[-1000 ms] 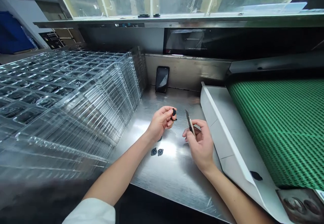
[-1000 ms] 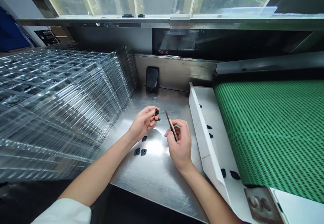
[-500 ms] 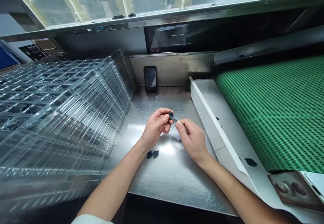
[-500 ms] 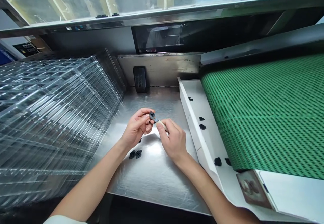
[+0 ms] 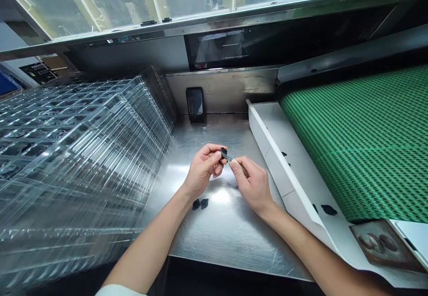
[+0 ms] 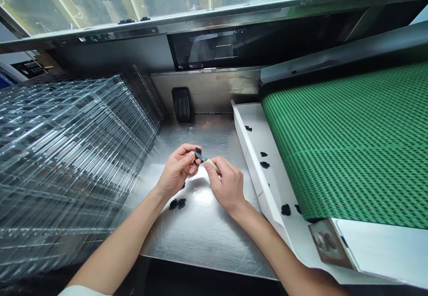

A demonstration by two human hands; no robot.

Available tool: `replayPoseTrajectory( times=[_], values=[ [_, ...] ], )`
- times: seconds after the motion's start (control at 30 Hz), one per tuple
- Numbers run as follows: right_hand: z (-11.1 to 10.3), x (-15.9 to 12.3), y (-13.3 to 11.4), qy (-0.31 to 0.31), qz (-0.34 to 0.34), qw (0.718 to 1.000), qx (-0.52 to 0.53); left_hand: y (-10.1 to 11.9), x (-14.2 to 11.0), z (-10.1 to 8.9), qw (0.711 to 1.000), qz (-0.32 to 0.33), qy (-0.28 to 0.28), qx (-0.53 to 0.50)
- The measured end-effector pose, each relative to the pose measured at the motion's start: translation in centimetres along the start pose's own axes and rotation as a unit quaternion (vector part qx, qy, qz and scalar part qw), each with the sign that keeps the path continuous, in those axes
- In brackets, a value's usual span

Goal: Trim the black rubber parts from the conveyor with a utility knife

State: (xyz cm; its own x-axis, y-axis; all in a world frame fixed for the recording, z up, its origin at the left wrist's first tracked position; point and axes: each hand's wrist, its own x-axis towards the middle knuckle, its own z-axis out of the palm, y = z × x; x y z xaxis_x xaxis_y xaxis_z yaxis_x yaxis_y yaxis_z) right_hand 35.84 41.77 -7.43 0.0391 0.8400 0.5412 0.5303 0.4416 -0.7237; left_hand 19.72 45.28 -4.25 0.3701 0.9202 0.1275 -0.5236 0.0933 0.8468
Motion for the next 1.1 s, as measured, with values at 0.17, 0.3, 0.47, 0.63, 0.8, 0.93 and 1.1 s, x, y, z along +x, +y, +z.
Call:
replayPoseTrajectory(
  times=[0.17,0.3,0.47,0.63,0.8,0.93,1.1],
  values=[
    [-0.06,-0.08,-0.36,-0.001,-0.001,1.0,-0.002,0.14,-0.11,0.0,1.0,0.0,-0.001,0.001],
    [-0.19,0.02,-0.39,0.001,0.008,1.0,0.003,0.07,-0.13,-0.01,1.0,0.01,-0.011,0.005],
    [-0.13,0.06,-0.39,0.003,0.001,1.0,0.008,-0.05,-0.12,0.06,1.0,0.013,0.004,0.006],
    [-0.27,0.06,-0.42,-0.004,0.012,1.0,0.009,0.1,-0.11,0.35,1.0,0.008,0.007,0.014],
    [-0.44,0.12,-0.53,-0.021,0.03,0.999,0.018,0.23,-0.14,0.46,1.0,0.001,0.018,0.023],
    [-0.41,0.08,-0.6,-0.024,0.023,0.999,0.016,0.31,-0.29,0.42,1.0,0.005,0.014,0.018],
    [-0.42,0.11,-0.68,-0.017,0.03,0.999,0.019,0.35,-0.37,0.4,1.0,-0.002,0.009,0.029]
  ],
)
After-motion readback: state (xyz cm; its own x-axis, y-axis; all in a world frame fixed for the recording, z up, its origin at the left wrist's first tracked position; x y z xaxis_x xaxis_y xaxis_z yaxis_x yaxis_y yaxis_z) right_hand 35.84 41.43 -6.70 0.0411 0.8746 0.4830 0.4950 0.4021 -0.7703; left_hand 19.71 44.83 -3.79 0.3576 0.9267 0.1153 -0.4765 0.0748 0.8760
